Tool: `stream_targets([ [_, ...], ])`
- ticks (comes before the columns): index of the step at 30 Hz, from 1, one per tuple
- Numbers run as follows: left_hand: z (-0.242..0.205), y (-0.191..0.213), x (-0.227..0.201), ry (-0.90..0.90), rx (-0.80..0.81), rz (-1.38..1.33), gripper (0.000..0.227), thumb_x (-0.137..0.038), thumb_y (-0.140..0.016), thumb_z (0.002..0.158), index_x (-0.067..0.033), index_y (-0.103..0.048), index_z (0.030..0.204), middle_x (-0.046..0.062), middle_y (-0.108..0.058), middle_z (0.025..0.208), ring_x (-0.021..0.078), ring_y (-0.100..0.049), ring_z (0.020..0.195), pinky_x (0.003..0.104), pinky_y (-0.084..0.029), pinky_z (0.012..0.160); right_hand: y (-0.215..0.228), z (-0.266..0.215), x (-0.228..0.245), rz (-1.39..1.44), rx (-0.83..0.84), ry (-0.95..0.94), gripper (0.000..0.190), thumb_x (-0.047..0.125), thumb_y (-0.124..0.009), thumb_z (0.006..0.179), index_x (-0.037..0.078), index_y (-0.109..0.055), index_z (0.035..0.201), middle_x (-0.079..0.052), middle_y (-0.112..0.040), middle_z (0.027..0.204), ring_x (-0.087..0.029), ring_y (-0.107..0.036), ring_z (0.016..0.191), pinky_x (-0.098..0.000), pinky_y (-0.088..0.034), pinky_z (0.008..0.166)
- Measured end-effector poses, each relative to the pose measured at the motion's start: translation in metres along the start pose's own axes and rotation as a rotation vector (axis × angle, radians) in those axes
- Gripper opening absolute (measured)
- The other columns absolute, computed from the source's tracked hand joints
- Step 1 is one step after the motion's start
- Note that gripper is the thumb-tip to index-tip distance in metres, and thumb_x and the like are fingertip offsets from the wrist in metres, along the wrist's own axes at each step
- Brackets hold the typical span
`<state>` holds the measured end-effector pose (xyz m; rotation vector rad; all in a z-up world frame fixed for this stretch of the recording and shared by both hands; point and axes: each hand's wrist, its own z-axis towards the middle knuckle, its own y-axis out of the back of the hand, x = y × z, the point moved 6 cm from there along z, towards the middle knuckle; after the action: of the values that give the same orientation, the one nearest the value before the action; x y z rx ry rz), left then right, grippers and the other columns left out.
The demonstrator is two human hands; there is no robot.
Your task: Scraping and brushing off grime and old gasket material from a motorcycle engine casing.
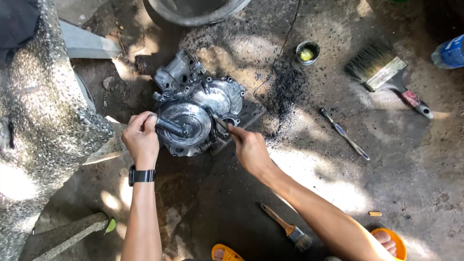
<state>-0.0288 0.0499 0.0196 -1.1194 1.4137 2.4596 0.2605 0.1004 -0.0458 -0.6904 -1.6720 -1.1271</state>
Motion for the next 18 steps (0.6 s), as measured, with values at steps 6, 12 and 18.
stream_targets([
  [6, -0.003, 0.000, -0.007, 0.035, 0.006, -0.015, 0.009, -0.008, -0.073, 0.094, -0.0022, -0.075, 0.100, 0.007, -0.067, 0.085, 0.0185, -0.064, 0.077, 0.032, -0.048, 0.072, -0.010, -0.014, -0.018, -0.005, -0.020, 0.094, 0.028, 0.005, -0.057, 0.101, 0.001, -0.069, 0.126, -0.016, -0.073, 0.066, -0.013, -0.058, 0.038, -0.0319, -0.048, 0.039],
  [12, -0.007, 0.003, -0.011, 0.001, 0.013, 0.048, 0.008, -0.008, -0.073, 0.093, -0.0037, -0.075, 0.099, 0.008, -0.068, 0.089, 0.0218, -0.066, 0.078, 0.033, -0.049, 0.071, -0.003, -0.006, 0.015, 0.014, 0.052, -0.040, 0.031, 0.009, -0.050, 0.103, 0.002, -0.065, 0.130, -0.018, -0.071, 0.064, -0.014, -0.050, 0.036, -0.0287, -0.041, 0.030],
  [18, -0.004, 0.000, -0.014, -0.071, -0.018, 0.084, 0.006, -0.007, -0.073, 0.093, -0.0031, -0.074, 0.098, 0.011, -0.067, 0.087, 0.0252, -0.065, 0.079, 0.037, -0.050, 0.073, 0.004, 0.021, 0.009, -0.126, 0.009, 0.122, 0.027, 0.009, -0.061, 0.099, 0.007, -0.074, 0.123, -0.016, -0.073, 0.066, -0.018, -0.055, 0.041, -0.0360, -0.044, 0.040],
])
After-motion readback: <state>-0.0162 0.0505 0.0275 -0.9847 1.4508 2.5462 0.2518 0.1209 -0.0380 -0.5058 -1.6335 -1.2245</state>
